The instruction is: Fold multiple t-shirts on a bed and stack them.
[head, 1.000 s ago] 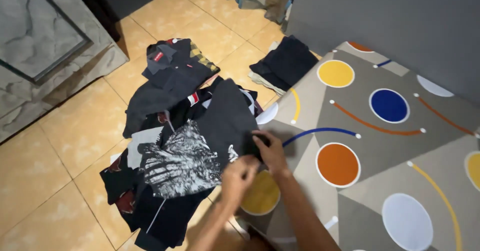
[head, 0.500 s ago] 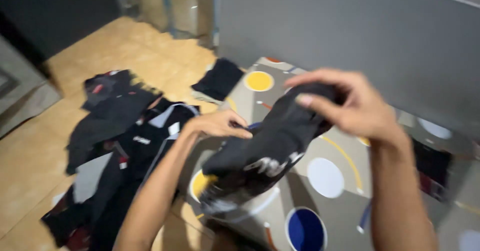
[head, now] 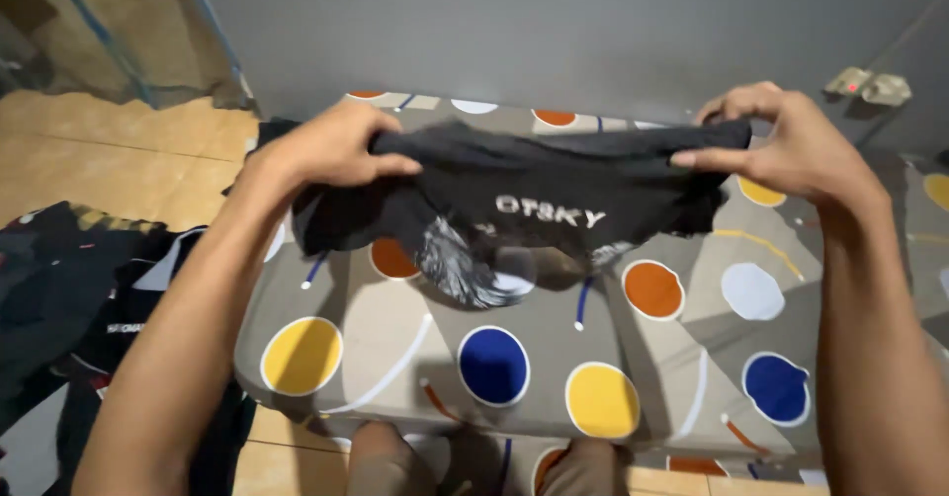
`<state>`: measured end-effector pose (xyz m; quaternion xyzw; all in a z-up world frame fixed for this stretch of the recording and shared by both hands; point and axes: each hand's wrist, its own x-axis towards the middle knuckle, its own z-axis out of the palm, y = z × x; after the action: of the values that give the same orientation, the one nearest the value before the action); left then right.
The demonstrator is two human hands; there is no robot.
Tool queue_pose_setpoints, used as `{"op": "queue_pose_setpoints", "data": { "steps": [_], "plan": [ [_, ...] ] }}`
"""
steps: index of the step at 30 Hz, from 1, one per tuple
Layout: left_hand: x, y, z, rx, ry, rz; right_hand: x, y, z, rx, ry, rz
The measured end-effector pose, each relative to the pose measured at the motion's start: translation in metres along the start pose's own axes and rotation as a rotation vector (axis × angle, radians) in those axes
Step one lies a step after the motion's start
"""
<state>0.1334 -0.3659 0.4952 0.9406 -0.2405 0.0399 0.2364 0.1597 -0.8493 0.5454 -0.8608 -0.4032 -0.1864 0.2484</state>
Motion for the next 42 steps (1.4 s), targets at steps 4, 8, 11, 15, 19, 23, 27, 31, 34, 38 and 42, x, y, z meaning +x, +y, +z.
{"op": "queue_pose_setpoints", "data": {
  "steps": [4,8,11,15,19,23,27,31,34,38,42],
  "plan": [
    [0.027,-0.004,0.001,-0.085,0.186,0.099,-0.028,0.006,-0.015,0.164,0.08,0.623],
    [0.076,-0.016,0.023,0.292,0.326,-0.101,-0.053,0.03,-0.016,0.122,0.136,0.633],
    [0.14,-0.005,0.068,0.572,0.4,-0.168,-0.078,0.04,-0.028,0.117,0.188,0.6],
    [0.239,0.018,0.143,0.099,0.471,-0.262,-0.127,0.056,-0.061,0.148,0.36,0.604],
    [0.295,0.065,0.161,-0.401,0.442,-0.226,-0.121,-0.016,-0.089,0.419,0.446,0.815],
    [0.312,0.068,0.172,-0.988,0.535,0.069,-0.106,-0.085,-0.06,0.241,0.195,0.764],
    [0.302,0.019,0.187,-1.163,0.514,0.11,-0.044,-0.136,0.046,0.277,-0.064,0.129],
    [0.282,-0.109,0.238,-0.948,0.546,0.207,-0.004,-0.159,0.191,0.265,-0.529,0.285],
    [0.232,-0.194,0.276,-0.68,0.56,0.005,0.013,-0.173,0.299,0.25,-0.604,0.391],
    [0.133,-0.319,0.336,-0.452,0.469,-0.266,0.021,-0.186,0.419,0.345,-0.692,0.507],
    [-0.003,-0.362,0.357,-0.315,0.377,-0.526,-0.022,-0.21,0.55,0.475,-0.746,0.47]
  ]
}}
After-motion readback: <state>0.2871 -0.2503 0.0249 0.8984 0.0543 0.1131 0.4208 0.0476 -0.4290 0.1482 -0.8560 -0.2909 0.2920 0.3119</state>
